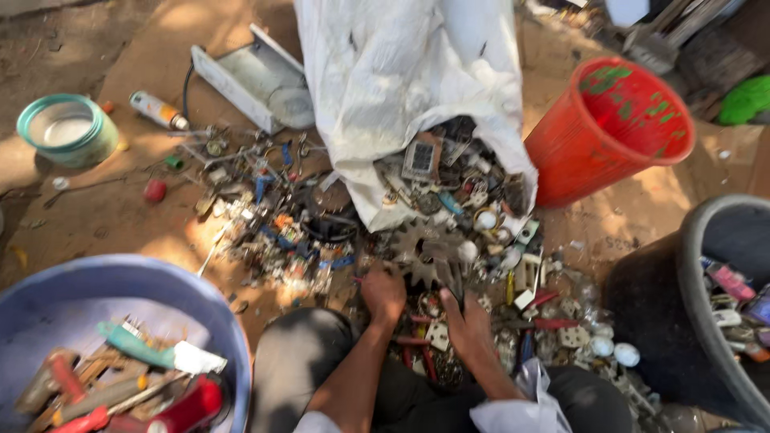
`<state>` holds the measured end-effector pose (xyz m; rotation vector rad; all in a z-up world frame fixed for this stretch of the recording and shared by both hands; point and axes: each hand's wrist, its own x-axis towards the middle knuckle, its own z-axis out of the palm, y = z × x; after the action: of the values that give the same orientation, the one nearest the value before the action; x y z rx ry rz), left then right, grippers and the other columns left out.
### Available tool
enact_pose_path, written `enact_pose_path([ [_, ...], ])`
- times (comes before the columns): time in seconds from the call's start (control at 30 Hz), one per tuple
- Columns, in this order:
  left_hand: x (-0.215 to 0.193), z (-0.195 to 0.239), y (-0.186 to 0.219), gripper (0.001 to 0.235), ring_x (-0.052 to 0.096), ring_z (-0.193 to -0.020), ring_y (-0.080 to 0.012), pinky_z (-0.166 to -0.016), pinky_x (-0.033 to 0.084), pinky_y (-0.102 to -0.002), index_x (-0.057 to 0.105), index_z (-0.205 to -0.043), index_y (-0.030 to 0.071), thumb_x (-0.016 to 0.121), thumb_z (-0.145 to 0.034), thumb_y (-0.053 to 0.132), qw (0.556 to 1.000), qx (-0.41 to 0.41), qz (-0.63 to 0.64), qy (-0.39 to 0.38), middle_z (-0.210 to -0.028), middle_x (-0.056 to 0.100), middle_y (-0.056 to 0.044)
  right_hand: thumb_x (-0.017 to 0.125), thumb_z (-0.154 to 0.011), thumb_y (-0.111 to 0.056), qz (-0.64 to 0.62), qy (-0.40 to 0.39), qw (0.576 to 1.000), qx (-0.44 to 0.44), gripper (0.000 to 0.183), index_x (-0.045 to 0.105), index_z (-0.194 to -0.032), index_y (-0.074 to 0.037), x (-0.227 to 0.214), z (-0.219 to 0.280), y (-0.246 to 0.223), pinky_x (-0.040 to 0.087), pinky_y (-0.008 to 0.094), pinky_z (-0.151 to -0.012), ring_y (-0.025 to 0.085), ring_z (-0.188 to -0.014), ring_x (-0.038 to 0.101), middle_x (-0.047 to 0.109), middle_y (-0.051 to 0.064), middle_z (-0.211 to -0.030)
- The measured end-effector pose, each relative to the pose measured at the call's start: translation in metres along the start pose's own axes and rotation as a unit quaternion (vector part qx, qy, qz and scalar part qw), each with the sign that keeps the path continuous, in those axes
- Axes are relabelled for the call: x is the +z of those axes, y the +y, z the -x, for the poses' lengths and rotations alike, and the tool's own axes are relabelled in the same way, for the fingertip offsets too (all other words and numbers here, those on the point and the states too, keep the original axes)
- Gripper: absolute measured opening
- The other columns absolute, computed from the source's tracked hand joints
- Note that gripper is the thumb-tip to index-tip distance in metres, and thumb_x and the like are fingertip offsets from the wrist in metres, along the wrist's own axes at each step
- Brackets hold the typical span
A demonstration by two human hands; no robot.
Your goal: The person sits on the ground and uses a hammer to break apart various electronic components and scrap metal. They repeatedly strike items such as circuit boards and metal casings to separate parts, occasionally using pliers to assist in the dismantling process.
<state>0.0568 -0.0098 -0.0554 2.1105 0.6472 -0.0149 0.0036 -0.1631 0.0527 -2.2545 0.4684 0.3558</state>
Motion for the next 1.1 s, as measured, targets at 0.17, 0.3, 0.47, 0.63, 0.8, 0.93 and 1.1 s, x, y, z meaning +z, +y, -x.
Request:
enact_pose_path([
  [0.17, -0.009, 0.004, 0.011, 0.026, 0.069, -0.094, -0.0451, -0.085, 0.052, -0.053, 0.070, -0.101, 0.001, 0.066, -0.091, 0.025, 0.998, -0.030, 0.053, 0.005, -0.095, 0.073, -0.025, 0.057, -0.106, -0.043, -0.285, 0.130, 0.851, -0.422, 0.041, 0.068, -0.101, -0.003, -0.047, 0.021, -0.019, 0.044, 0.025, -0.042, 0.007, -0.047, 0.054, 0.060, 0.003, -0.066],
  [0.3, -0.002, -0.005, 0.007, 0.027, 0.069, -0.092, -0.0453, -0.084, 0.053, -0.053, 0.069, -0.101, 0.000, 0.067, -0.090, 0.025, 0.997, -0.046, 0.057, 0.002, -0.094, 0.073, -0.025, 0.061, -0.110, -0.042, -0.434, 0.111, 0.696, -0.561, 0.037, 0.064, -0.121, -0.006, -0.026, -0.006, -0.004, 0.056, 0.034, -0.060, 0.018, -0.072, 0.064, 0.067, 0.011, -0.089],
  [0.47, 0.006, -0.009, 0.000, 0.027, 0.070, -0.083, -0.0383, -0.077, 0.057, -0.048, 0.066, -0.107, 0.004, 0.059, -0.100, 0.029, 0.998, -0.016, 0.048, -0.045, -0.087, 0.075, -0.021, 0.053, -0.107, -0.053, 0.182, -0.043, 0.982, -0.013, 0.057, 0.061, -0.117, 0.002, 0.031, -0.049, 0.046, 0.053, 0.051, -0.068, 0.035, -0.075, 0.064, 0.066, 0.023, -0.085],
  [0.63, -0.006, 0.000, 0.010, 0.034, 0.075, -0.074, -0.0349, -0.071, 0.059, -0.046, 0.063, -0.114, 0.001, 0.068, -0.097, 0.030, 0.991, -0.086, 0.061, -0.080, -0.086, 0.075, -0.021, 0.056, -0.103, -0.052, -0.030, -0.023, 0.999, -0.014, 0.055, 0.070, -0.096, 0.001, 0.015, -0.043, 0.075, 0.046, 0.045, -0.060, 0.021, -0.062, 0.054, 0.056, 0.008, -0.068],
  [0.8, -0.021, 0.004, 0.021, 0.023, 0.072, -0.080, -0.0335, -0.079, 0.056, -0.046, 0.071, -0.097, 0.003, 0.075, -0.089, 0.024, 0.997, -0.041, 0.041, -0.046, -0.088, 0.075, -0.020, 0.058, -0.100, -0.048, -0.175, -0.043, 0.983, 0.044, 0.045, 0.057, -0.086, -0.005, 0.014, -0.027, 0.052, 0.040, 0.037, -0.047, 0.017, -0.052, 0.046, 0.050, 0.002, -0.063],
  [0.93, -0.022, 0.004, 0.023, 0.014, 0.073, -0.077, -0.0315, -0.077, 0.057, -0.047, 0.069, -0.095, 0.004, 0.067, -0.091, 0.017, 0.993, -0.043, 0.095, -0.046, -0.087, 0.075, -0.016, 0.058, -0.099, -0.049, -0.145, -0.029, 0.989, 0.015, 0.046, 0.060, -0.083, -0.006, 0.016, -0.024, 0.036, 0.041, 0.033, -0.047, 0.013, -0.052, 0.049, 0.052, 0.000, -0.063],
  [1.1, -0.011, 0.008, 0.018, 0.012, 0.068, -0.075, -0.0434, -0.068, 0.051, -0.056, 0.054, -0.102, 0.001, 0.054, -0.100, 0.012, 0.997, 0.076, -0.004, -0.004, -0.090, 0.065, -0.023, 0.059, -0.098, -0.050, -0.118, -0.021, 0.992, -0.032, 0.047, 0.061, -0.085, -0.005, 0.018, -0.022, 0.033, 0.042, 0.034, -0.049, 0.014, -0.053, 0.050, 0.053, 0.005, -0.062],
])
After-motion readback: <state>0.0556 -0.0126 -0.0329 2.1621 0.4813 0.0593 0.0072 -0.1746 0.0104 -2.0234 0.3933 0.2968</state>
